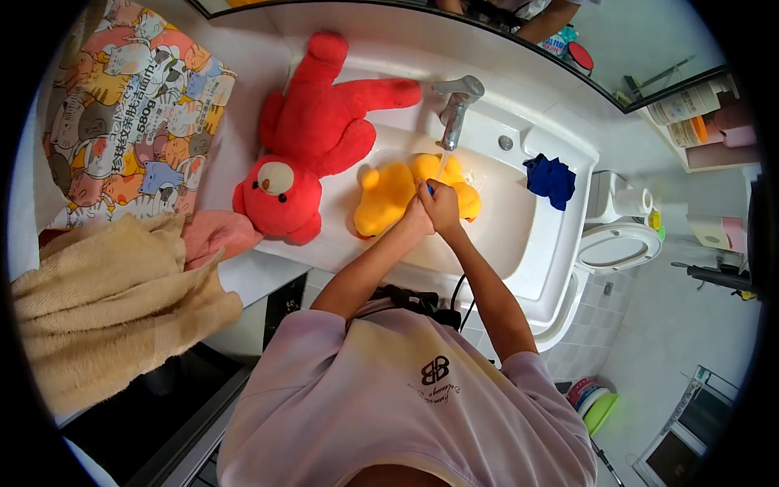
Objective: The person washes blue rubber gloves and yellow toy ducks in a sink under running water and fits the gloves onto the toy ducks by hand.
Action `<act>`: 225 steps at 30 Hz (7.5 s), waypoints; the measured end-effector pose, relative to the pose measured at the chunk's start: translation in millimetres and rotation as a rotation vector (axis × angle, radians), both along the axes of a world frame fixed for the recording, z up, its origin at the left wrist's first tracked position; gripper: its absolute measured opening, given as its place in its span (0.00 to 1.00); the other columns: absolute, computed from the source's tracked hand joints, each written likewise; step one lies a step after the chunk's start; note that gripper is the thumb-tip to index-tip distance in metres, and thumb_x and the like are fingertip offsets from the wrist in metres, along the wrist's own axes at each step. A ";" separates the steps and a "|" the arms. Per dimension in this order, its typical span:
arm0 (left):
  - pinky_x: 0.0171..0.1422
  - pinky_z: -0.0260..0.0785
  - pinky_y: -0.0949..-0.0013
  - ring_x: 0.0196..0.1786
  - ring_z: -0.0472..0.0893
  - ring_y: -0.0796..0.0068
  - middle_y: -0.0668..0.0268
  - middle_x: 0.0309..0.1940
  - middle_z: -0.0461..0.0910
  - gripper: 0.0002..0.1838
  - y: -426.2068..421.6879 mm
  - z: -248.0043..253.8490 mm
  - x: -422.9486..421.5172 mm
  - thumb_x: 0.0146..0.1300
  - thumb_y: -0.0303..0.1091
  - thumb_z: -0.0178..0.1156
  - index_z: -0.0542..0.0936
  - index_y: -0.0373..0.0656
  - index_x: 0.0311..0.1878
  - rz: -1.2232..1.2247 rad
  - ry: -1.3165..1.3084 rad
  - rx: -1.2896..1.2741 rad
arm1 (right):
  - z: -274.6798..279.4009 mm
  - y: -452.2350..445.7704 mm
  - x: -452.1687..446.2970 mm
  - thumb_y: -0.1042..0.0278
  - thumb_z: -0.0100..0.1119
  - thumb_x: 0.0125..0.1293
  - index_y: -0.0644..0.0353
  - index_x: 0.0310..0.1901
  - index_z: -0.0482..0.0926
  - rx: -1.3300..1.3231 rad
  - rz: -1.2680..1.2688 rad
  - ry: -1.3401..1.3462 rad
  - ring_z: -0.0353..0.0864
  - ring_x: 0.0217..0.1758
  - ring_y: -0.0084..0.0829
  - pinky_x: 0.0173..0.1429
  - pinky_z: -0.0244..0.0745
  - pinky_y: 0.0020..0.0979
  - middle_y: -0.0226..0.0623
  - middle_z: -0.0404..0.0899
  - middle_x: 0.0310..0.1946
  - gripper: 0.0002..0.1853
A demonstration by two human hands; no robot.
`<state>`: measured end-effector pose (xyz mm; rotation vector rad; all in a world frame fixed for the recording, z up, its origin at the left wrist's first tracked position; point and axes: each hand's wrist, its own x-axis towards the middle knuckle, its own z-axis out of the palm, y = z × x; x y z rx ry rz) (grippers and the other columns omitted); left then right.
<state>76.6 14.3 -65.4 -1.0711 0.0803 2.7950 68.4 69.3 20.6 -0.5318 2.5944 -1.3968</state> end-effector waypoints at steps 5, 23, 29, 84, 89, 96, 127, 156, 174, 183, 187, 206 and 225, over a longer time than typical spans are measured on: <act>0.53 0.64 0.64 0.45 0.72 0.67 0.62 0.40 0.72 0.18 -0.8 -3.0 2.4 0.60 0.46 0.40 0.68 0.44 0.45 0.001 -0.011 0.016 | -5.7 -3.4 0.7 0.61 0.46 0.57 0.67 0.20 0.71 -0.022 -0.020 0.020 0.69 0.21 0.51 0.27 0.64 0.41 0.55 0.69 0.17 0.17; 0.35 0.69 0.76 0.31 0.75 0.78 0.67 0.28 0.74 0.07 -53.5 59.2 23.6 0.53 0.29 0.55 0.72 0.39 0.35 -0.354 0.220 -0.823 | 14.0 73.6 -17.1 0.70 0.49 0.58 0.58 0.36 0.73 -0.647 -0.245 -0.622 0.74 0.33 0.19 0.38 0.70 0.21 0.29 0.74 0.30 0.06; 0.29 0.64 0.79 0.25 0.72 0.84 0.71 0.23 0.74 0.09 -74.5 79.3 35.4 0.55 0.35 0.54 0.75 0.38 0.29 -0.405 0.225 -1.090 | 19.5 100.2 -30.8 0.67 0.47 0.60 0.60 0.36 0.74 -0.466 -0.254 -0.424 0.74 0.30 0.19 0.34 0.73 0.22 0.28 0.74 0.27 0.08; 0.38 0.66 0.79 0.29 0.71 0.84 0.69 0.28 0.73 0.06 -52.8 127.9 32.9 0.57 0.32 0.51 0.72 0.40 0.35 -0.447 0.478 -1.038 | 26.8 38.4 16.6 0.72 0.54 0.56 0.62 0.40 0.70 -0.458 0.006 -0.216 0.71 0.32 0.18 0.36 0.66 0.19 0.29 0.72 0.30 0.10; 0.39 0.65 0.79 0.31 0.70 0.83 0.70 0.29 0.72 0.08 -67.7 127.8 28.9 0.56 0.32 0.53 0.72 0.40 0.37 -0.493 0.513 -0.995 | 37.6 36.6 10.8 0.69 0.53 0.57 0.61 0.33 0.72 -0.503 0.034 -0.387 0.69 0.29 0.15 0.34 0.65 0.18 0.25 0.72 0.24 0.06; 0.43 0.66 0.73 0.33 0.71 0.78 0.66 0.31 0.72 0.08 -75.1 124.2 21.4 0.57 0.27 0.50 0.71 0.39 0.40 -0.194 0.399 -0.636 | 37.4 36.4 10.5 0.68 0.53 0.56 0.57 0.26 0.69 -0.637 -0.222 -0.335 0.63 0.26 0.13 0.29 0.59 0.16 0.23 0.66 0.21 0.06; 0.44 0.67 0.78 0.40 0.74 0.75 0.65 0.34 0.74 0.13 -66.5 44.8 -65.7 0.49 0.20 0.56 0.69 0.35 0.39 -0.160 0.436 -0.571 | -52.1 32.9 -105.3 0.74 0.37 0.59 0.70 0.34 0.69 -1.574 -0.483 -1.360 0.74 0.30 0.32 0.35 0.73 0.27 0.41 0.74 0.28 0.10; 0.52 0.62 0.68 0.52 0.65 0.66 0.61 0.47 0.63 0.32 -26.9 85.3 -91.3 0.41 0.23 0.61 0.60 0.42 0.54 -0.144 0.588 -2.058 | 50.0 10.9 -130.9 0.76 0.51 0.52 0.63 0.27 0.68 -1.119 -0.425 -0.875 0.71 0.19 0.27 0.21 0.70 0.24 0.37 0.71 0.20 0.03; 0.31 0.70 0.73 0.26 0.75 0.75 0.67 0.26 0.74 0.08 -22.5 98.6 -107.1 0.47 0.31 0.58 0.73 0.41 0.31 -0.480 0.362 -1.020 | 59.6 44.8 -101.7 0.72 0.48 0.57 0.57 0.40 0.71 -0.749 -0.205 -0.567 0.73 0.37 0.23 0.40 0.69 0.22 0.32 0.73 0.32 0.08; 0.26 0.71 0.67 0.26 0.75 0.70 0.64 0.24 0.72 0.12 -14.4 79.6 -122.6 0.44 0.30 0.63 0.72 0.40 0.32 -0.459 0.059 -1.055 | -44.4 132.8 -14.4 0.63 0.51 0.55 0.54 0.38 0.71 -0.587 -0.766 -0.633 0.70 0.37 0.21 0.42 0.65 0.26 0.27 0.72 0.32 0.10; 0.28 0.71 0.69 0.25 0.74 0.74 0.65 0.24 0.73 0.14 -24.5 85.7 -122.4 0.40 0.32 0.66 0.74 0.38 0.29 -0.594 0.121 -1.161 | -43.1 147.1 11.8 0.63 0.49 0.57 0.54 0.36 0.71 -0.637 -0.807 -0.624 0.70 0.38 0.21 0.43 0.64 0.27 0.28 0.72 0.32 0.08; 0.38 0.69 0.66 0.33 0.74 0.67 0.61 0.31 0.73 0.22 -38.1 53.2 -130.2 0.36 0.34 0.68 0.73 0.38 0.37 -0.653 0.347 -1.052 | -19.1 152.8 43.9 0.62 0.46 0.60 0.55 0.36 0.72 -0.733 -0.843 -0.511 0.70 0.35 0.18 0.38 0.64 0.23 0.27 0.73 0.30 0.08; 0.37 0.66 0.67 0.32 0.74 0.67 0.60 0.29 0.74 0.19 -16.5 78.4 -125.1 0.35 0.33 0.65 0.74 0.35 0.33 -0.520 0.015 -1.237 | -26.0 123.1 49.6 0.61 0.46 0.60 0.56 0.35 0.72 -0.741 -0.806 -0.592 0.72 0.34 0.20 0.38 0.65 0.24 0.29 0.74 0.29 0.09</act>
